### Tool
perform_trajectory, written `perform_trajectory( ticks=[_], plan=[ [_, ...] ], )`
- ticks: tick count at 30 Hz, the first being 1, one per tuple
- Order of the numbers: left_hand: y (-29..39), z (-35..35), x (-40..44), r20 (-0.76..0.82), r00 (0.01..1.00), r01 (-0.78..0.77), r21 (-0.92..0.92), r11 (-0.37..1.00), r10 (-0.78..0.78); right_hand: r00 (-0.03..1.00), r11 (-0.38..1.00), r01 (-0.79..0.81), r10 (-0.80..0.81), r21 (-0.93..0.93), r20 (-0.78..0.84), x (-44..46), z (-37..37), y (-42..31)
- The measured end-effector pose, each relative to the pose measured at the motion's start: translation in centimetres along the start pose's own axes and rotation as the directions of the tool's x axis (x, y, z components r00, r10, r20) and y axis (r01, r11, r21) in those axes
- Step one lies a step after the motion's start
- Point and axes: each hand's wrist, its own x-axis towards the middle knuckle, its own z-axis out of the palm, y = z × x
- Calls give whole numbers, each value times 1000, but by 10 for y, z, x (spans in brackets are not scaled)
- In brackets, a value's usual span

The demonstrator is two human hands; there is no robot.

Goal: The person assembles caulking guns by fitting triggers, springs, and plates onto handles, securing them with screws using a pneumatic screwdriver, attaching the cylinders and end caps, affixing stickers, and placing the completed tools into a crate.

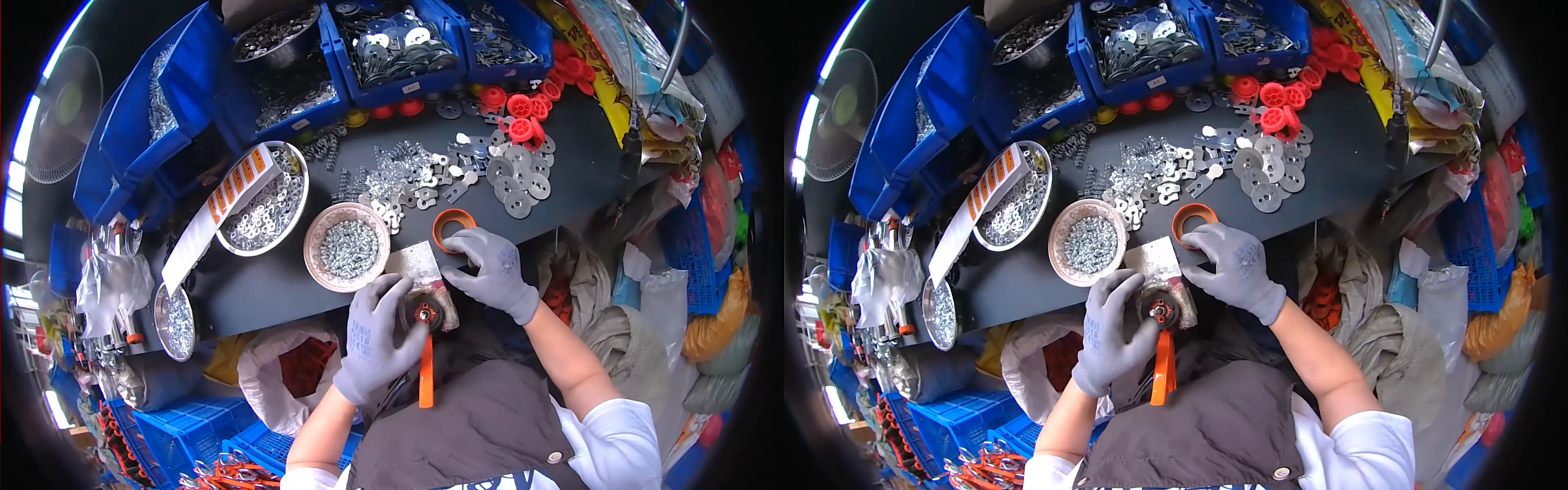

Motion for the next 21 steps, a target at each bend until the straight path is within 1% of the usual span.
perform_trajectory(
  ticks=[4,6,7,8,10,11,12,13,14,15,16,17,18,20,21],
  plan=[
    [6,9,-7,10,999,47,49,998,-47,1000,1000,0,-1,-13,-13,0,3,0],
    [2,16,-7,63,996,51,76,996,-56,998,1000,0,0,4,-57,-1,6,3],
    [2,16,-6,61,996,60,81,995,-65,998,1000,-4,4,-1,-57,-2,6,3],
    [4,15,-4,63,996,58,74,996,-63,999,1000,-7,7,11,-53,-2,4,4],
    [4,11,-2,113,993,17,144,989,-34,999,1000,-8,8,16,-44,-4,1,3],
    [2,10,-1,109,993,20,137,990,-35,997,995,-14,21,98,-76,-5,-2,1],
    [0,9,0,138,990,-5,111,994,-10,994,983,-15,34,181,-103,-6,-7,-3],
    [-3,7,1,162,987,-27,86,996,13,994,978,-17,38,209,-98,-9,-14,-13],
    [-7,6,2,150,989,-19,81,997,7,995,971,-19,42,237,-94,-10,-24,-26],
    [-10,5,1,172,985,-38,52,998,29,998,968,60,-56,246,-24,-8,-37,-40],
    [-14,4,1,195,979,-61,20,998,56,992,940,93,-114,328,45,-11,-42,-45],
    [-18,5,-2,193,979,-64,11,998,60,973,933,152,-199,326,117,-11,-45,-50],
    [-23,7,-4,202,979,-22,-57,998,34,942,923,209,-278,323,186,-11,-47,-54],
    [-26,9,-2,203,979,53,-208,977,-10,892,942,261,-319,212,319,-17,-42,-58],
    [-21,10,-4,169,984,86,-207,975,-51,880,950,260,-306,171,363,-19,-38,-58]
  ],
)
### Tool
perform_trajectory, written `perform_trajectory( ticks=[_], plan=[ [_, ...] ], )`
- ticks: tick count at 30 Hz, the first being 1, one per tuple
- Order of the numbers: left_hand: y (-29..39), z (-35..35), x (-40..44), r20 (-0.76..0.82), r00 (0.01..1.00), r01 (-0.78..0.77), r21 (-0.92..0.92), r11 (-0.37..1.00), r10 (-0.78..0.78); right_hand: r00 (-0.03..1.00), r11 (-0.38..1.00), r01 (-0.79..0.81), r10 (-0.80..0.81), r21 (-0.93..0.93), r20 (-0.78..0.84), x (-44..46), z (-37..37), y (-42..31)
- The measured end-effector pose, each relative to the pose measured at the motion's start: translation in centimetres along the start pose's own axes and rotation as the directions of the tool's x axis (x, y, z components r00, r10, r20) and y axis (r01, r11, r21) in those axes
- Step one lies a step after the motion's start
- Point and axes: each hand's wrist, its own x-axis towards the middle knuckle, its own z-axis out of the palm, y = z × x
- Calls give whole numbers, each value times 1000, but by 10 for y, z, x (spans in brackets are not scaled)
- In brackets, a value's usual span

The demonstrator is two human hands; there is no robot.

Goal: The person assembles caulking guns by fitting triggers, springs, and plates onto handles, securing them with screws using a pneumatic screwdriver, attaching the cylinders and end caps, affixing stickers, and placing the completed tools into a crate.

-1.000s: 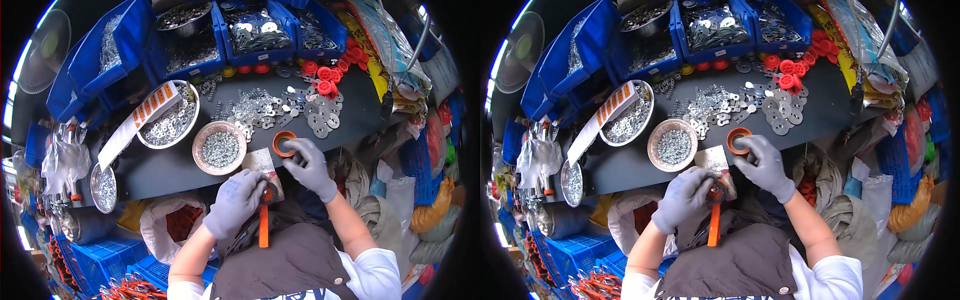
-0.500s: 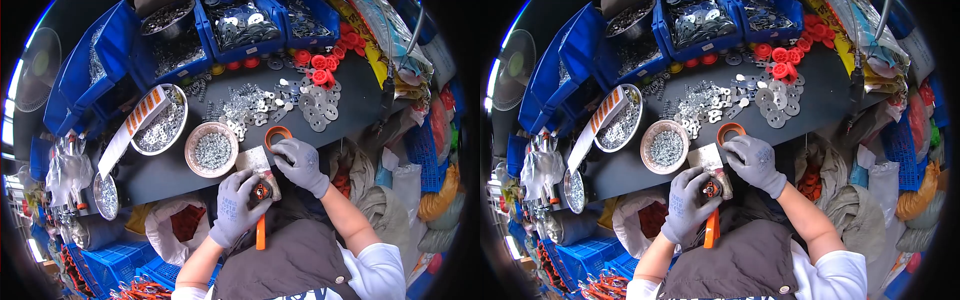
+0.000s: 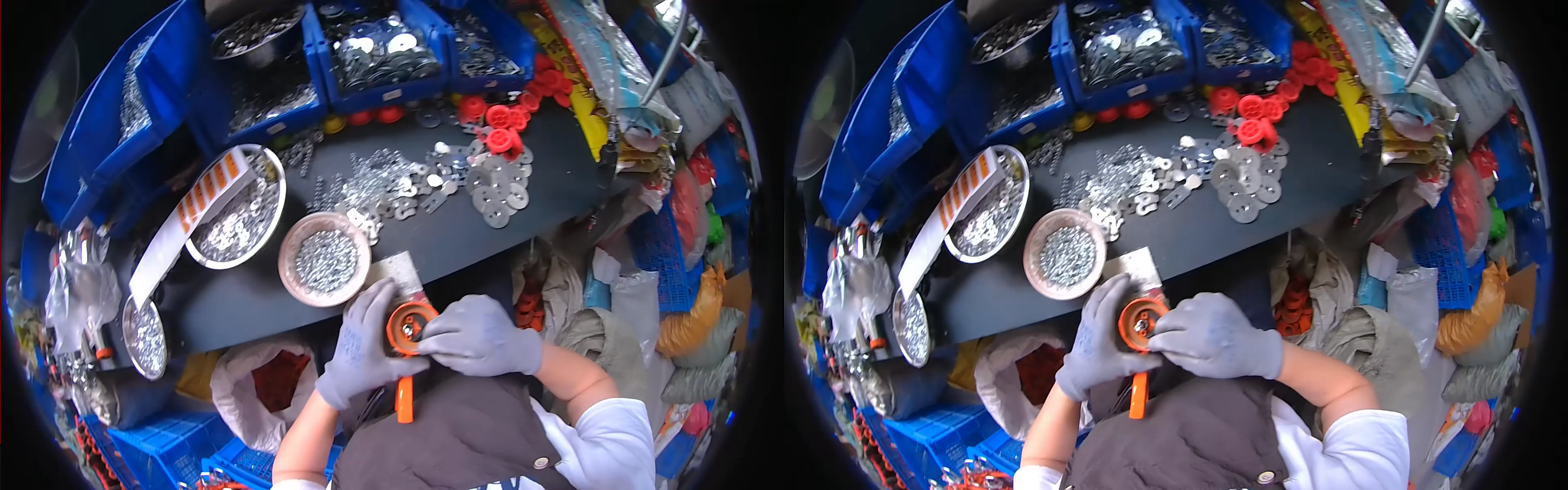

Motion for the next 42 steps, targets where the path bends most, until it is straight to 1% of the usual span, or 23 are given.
perform_trajectory(
  ticks=[1,3,6,7,8,9,10,13,16,17,18,19,20,21,23,24,25,27,29,33,39,41,42],
  plan=[
    [5,2,-2,-41,998,37,-10,999,-38,998,1000,-2,2,-1,63,-2,5,3],
    [8,-1,5,30,998,-50,90,995,47,992,998,-25,17,60,129,-3,4,6],
    [1,7,3,-50,999,-18,74,997,22,988,971,-65,95,231,-119,8,-24,16],
    [3,6,4,-66,997,-22,73,997,27,934,980,-157,188,125,-305,5,-31,27],
    [4,6,5,-81,996,-25,71,997,30,836,937,-350,316,8,-448,0,-37,41],
    [4,7,5,-81,996,-27,67,997,32,690,836,-547,425,-37,-586,-8,-37,63],
    [4,7,5,-73,997,-23,52,998,26,524,655,-756,617,14,-586,-10,-43,71],
    [2,6,7,-75,997,-24,47,999,28,552,475,-827,584,-300,-595,-24,-38,106],
    [-1,10,4,-87,996,-21,53,998,26,622,410,-783,525,-467,-581,-16,-33,104],
    [-2,10,4,-95,995,-26,53,998,31,626,420,-780,530,-464,-572,-15,-32,108],
    [0,10,3,-102,994,-20,64,998,27,641,517,-759,484,-397,-596,-16,-34,114],
    [0,10,3,-94,996,-4,56,998,9,650,609,-723,437,-327,-622,-15,-32,117],
    [0,10,2,-87,996,-4,47,999,8,588,660,-733,495,-164,-639,-3,-33,105],
    [0,10,2,-85,996,-5,37,999,8,598,671,-724,495,-160,-630,6,-33,82],
    [-1,7,1,-89,996,2,30,1000,0,557,665,-641,746,382,-364,18,-28,27],
    [-1,7,2,-76,997,-5,13,1000,6,790,882,-452,466,135,-398,16,-22,16],
    [-2,9,2,-87,996,3,13,1000,-1,929,976,-186,138,-110,-342,16,-18,7],
    [-4,12,1,-96,995,-6,24,1000,8,985,996,1,-16,-88,-173,29,-18,-15],
    [-5,13,1,-104,995,-1,19,1000,3,998,984,13,-25,-180,-65,23,-7,-13],
    [-6,12,1,-114,993,-12,21,1000,14,994,982,62,-45,-176,99,21,-1,-5],
    [-7,13,1,-100,995,-20,9,1000,20,998,983,63,-60,-174,18,18,2,-3],
    [-1,9,-1,-83,997,-2,37,999,6,991,988,100,-109,-117,-75,18,-20,4],
    [3,1,-3,-56,998,11,23,1000,-9,968,973,-30,-29,-231,-251,12,-36,7]
  ],
)
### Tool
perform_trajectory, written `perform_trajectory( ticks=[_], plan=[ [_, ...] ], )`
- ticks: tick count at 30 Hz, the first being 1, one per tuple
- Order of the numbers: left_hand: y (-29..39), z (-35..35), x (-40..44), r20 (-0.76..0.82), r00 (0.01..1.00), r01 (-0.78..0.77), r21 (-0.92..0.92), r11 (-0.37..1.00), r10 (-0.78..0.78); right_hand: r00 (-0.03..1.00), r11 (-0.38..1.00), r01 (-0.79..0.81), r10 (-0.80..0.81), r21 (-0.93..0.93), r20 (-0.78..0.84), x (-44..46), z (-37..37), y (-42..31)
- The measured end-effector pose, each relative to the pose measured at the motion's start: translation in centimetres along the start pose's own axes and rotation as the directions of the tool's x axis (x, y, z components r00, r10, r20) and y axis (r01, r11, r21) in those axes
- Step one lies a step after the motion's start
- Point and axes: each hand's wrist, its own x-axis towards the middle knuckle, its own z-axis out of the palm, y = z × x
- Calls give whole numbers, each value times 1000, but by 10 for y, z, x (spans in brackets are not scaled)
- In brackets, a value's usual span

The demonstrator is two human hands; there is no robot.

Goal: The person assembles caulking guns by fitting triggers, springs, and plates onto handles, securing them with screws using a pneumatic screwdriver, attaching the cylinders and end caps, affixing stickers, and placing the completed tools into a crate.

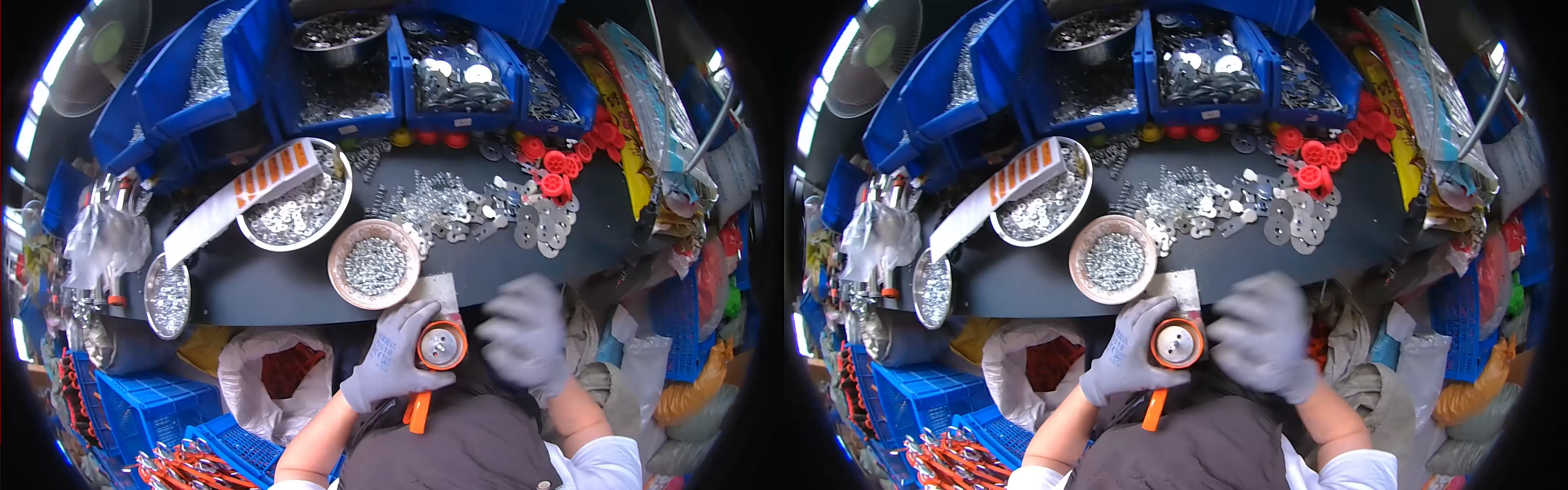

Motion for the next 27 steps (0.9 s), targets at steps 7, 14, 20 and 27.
perform_trajectory(
  ticks=[7,14,20,27],
  plan=[
    [14,-46,7,-276,944,201,39,979,-183,433,521,-829,365,-205,-824,-88,-93,200],
    [-30,-42,64,-224,971,189,502,844,-84,457,441,-874,604,-204,-653,-140,-95,260],
    [-31,-47,62,-307,951,140,509,849,27,360,504,-608,864,614,-352,-116,-58,158],
    [-14,-54,44,-518,850,117,2,993,-99,538,515,-284,784,809,-310,-56,-31,51]
  ],
)
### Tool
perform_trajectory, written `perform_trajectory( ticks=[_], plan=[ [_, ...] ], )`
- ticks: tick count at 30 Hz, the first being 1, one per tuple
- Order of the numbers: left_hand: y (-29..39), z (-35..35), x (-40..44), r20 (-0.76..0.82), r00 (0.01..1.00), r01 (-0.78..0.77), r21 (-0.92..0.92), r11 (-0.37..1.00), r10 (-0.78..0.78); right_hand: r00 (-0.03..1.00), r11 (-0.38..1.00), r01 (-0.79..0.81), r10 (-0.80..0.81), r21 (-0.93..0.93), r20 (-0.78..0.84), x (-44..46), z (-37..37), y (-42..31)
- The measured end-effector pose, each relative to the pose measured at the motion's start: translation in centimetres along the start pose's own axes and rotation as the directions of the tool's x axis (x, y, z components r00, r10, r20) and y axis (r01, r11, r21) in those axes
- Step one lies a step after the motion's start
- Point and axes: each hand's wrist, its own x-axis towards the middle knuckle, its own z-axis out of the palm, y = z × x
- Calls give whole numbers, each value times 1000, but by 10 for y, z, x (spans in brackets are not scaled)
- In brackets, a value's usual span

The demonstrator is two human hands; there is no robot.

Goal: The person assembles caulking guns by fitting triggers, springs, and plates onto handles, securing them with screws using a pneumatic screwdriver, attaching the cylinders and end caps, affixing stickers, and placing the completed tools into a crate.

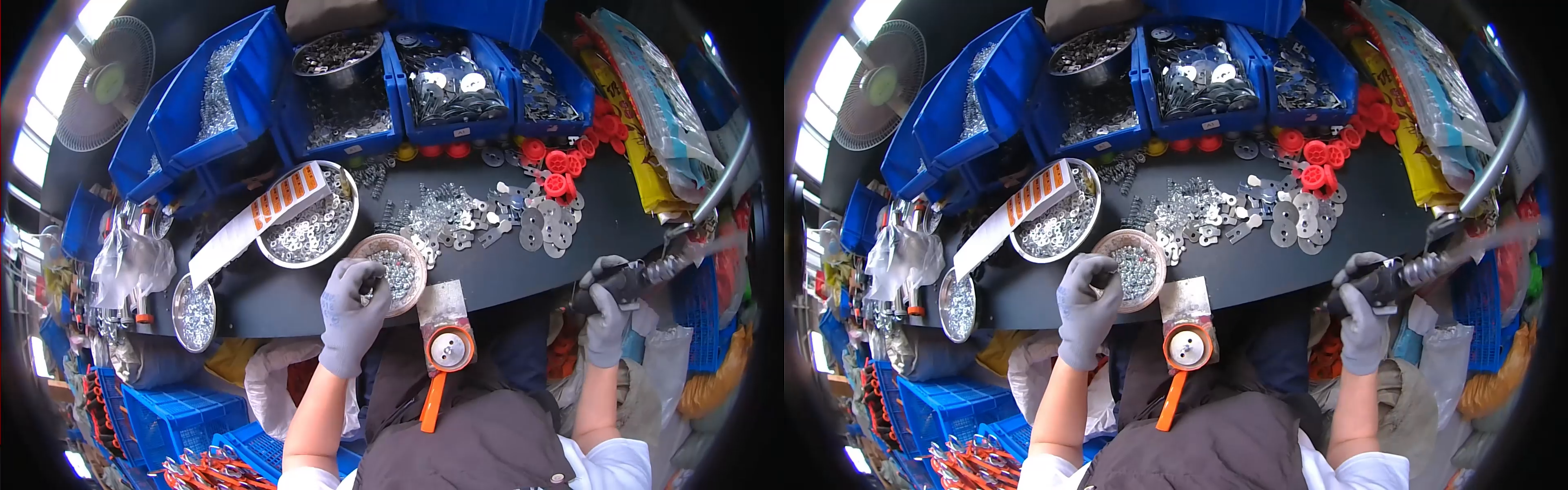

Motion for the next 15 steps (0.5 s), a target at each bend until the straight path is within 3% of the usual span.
perform_trajectory(
  ticks=[2,3,5,6,9,10,12,15],
  plan=[
    [4,-1,-10,0,1000,23,-106,994,-23,995,976,4,-25,218,97,-8,27,-19],
    [11,-2,-16,61,990,138,-234,962,-128,988,957,15,-59,291,145,-9,37,-28],
    [23,-3,-29,168,945,326,-446,833,-280,973,940,111,-169,323,157,-14,66,-48],
    [25,-3,-35,218,936,352,-520,778,-277,965,929,153,-215,336,154,-18,82,-59],
    [37,-4,-52,356,852,519,-672,528,-384,941,859,148,-275,490,199,-28,109,-81],
    [47,-6,-54,360,849,524,-671,525,-386,924,826,136,-305,547,231,-31,115,-86],
    [63,-8,-58,499,729,602,-793,94,-469,926,800,94,-288,592,243,-39,124,-92],
    [53,-11,-67,587,692,645,-764,-6,-419,928,769,29,-258,638,269,-48,136,-95]
  ],
)
